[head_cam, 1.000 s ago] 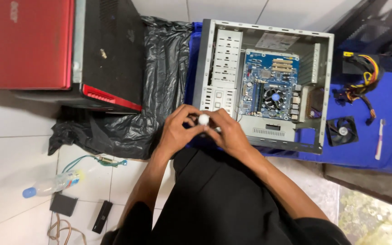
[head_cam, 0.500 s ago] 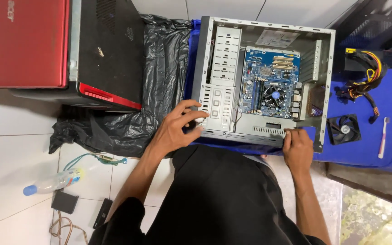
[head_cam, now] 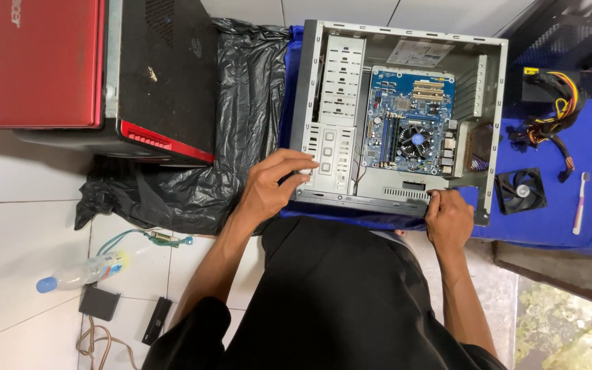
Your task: Disassembling internal components of a desktop computer, including unscrewing the CPU cooler and disconnecting motherboard cables.
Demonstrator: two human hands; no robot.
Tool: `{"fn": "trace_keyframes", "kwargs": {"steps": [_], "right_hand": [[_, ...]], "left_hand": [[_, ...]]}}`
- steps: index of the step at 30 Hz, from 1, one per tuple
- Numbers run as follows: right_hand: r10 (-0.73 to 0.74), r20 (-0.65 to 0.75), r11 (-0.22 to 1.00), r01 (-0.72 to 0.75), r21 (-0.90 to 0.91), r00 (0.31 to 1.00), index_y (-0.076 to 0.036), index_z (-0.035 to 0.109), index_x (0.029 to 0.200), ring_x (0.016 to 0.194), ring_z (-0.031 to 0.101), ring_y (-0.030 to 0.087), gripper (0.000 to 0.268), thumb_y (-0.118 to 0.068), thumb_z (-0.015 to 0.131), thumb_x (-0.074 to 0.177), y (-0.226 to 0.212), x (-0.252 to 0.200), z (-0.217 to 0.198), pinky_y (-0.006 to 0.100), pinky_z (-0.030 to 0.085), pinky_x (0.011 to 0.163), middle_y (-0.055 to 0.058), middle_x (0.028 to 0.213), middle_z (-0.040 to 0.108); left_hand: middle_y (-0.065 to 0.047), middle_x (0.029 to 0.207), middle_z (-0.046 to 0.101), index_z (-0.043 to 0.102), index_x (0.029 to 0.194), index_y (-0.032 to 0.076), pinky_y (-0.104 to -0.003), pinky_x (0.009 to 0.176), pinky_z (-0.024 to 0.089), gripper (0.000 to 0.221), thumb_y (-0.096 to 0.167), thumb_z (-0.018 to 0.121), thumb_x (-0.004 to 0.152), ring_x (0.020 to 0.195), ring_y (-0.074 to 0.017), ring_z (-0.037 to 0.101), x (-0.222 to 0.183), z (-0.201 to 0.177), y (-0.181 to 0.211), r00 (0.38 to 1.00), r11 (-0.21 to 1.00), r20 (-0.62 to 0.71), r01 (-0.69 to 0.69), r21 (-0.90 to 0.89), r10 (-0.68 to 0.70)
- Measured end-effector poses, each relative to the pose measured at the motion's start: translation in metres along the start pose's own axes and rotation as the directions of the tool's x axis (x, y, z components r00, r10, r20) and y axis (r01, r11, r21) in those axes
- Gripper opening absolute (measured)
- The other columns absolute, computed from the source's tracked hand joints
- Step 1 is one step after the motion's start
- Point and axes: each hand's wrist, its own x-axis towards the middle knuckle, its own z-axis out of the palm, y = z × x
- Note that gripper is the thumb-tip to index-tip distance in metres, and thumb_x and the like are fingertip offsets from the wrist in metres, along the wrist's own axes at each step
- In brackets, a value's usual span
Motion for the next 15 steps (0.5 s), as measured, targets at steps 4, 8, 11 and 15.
{"fn": "trace_keyframes", "kwargs": {"steps": [4,8,11,15], "right_hand": [[0.027,0.027,0.999,-0.028,0.024,0.999,-0.016,0.069,0.094,0.08,0.063,0.023,0.024,-0.025,0.057,0.113,-0.003,0.001,-0.006,0.033,0.044,0.074,0.003,0.081,0.056],[0.029,0.065,0.997,-0.033,0.071,0.997,-0.016,0.069,0.094,0.08,0.065,0.024,0.023,-0.022,0.057,0.113,-0.003,0.005,-0.011,0.033,0.045,0.072,0.003,0.081,0.057],[0.017,0.103,0.984,-0.034,0.174,0.995,-0.013,0.073,0.098,0.081,0.068,0.026,0.016,-0.019,0.062,0.108,-0.013,0.019,-0.015,0.035,0.048,0.07,0.005,0.085,0.062],[-0.004,0.451,0.869,-0.22,0.443,0.892,-0.018,0.075,0.117,0.094,0.074,0.034,0.024,-0.024,0.071,0.095,-0.035,0.044,-0.001,0.044,0.059,0.078,0.011,0.106,0.072]], "left_hand": [[-0.016,0.117,0.072,0.075,0.119,0.008,-0.052,0.094,0.057,0.024,-0.002,0.062,0.101,0.112,-0.0415,0.069,0.008,-0.001,0.008,0.999,0.996,0.022,-0.024,-0.082,0.026],[-0.012,0.118,0.069,0.079,0.106,0.011,-0.047,0.094,0.058,0.017,0.007,0.08,0.089,0.112,-0.0355,0.069,0.002,0.005,-0.006,0.997,0.997,-0.017,-0.07,0.043,0.071],[-0.006,0.109,0.073,0.081,0.106,0.015,-0.041,0.092,0.06,0.017,0.009,0.082,0.09,0.105,-0.0292,0.073,-0.002,0.01,-0.009,0.998,0.999,-0.056,-0.034,0.037,0.036],[-0.011,0.11,0.077,0.077,0.11,0.009,-0.046,0.094,0.059,0.016,0.002,0.071,0.096,0.115,-0.0365,0.071,0.008,0.003,0.006,1.0,0.999,-0.014,-0.006,-0.053,0.005]]}}
